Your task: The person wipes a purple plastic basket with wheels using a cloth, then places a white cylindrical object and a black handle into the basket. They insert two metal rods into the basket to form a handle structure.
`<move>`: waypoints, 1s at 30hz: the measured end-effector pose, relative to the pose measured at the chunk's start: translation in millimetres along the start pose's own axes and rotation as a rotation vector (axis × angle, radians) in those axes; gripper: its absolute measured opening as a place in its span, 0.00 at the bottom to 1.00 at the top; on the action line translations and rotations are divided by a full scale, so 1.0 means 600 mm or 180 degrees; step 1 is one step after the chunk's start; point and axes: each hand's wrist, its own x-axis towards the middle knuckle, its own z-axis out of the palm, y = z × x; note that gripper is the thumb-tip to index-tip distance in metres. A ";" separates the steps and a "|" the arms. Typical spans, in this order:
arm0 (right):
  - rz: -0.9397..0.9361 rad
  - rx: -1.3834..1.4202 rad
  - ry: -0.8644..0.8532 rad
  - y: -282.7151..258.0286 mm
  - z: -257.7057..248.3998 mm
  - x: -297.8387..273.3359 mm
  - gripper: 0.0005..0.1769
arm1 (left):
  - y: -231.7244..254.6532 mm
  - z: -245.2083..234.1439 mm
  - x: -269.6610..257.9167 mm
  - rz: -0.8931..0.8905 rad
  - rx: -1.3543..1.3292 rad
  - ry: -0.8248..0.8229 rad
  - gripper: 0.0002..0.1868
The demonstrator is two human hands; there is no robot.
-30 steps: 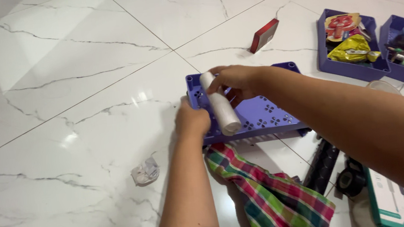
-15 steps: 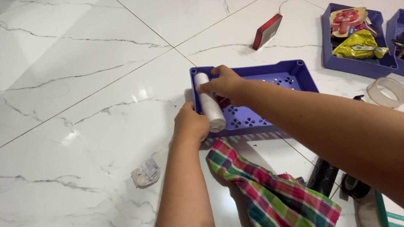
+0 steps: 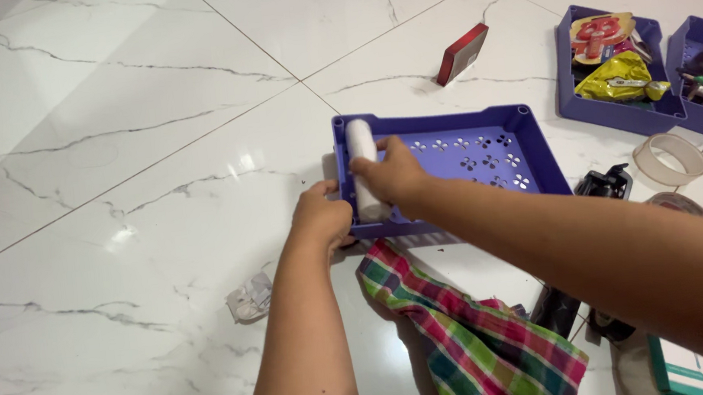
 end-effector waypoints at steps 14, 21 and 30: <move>-0.0074 -0.0723 -0.0470 0.014 -0.002 0.004 0.34 | -0.007 -0.007 -0.003 0.0369 0.0800 0.0216 0.27; -0.0513 -0.0714 -0.0501 0.014 0.001 -0.010 0.34 | -0.015 -0.009 -0.001 0.0534 0.1172 0.0264 0.42; 0.0011 0.0097 -0.0860 0.034 -0.028 0.013 0.24 | -0.032 0.024 0.009 0.0706 0.0856 0.0745 0.37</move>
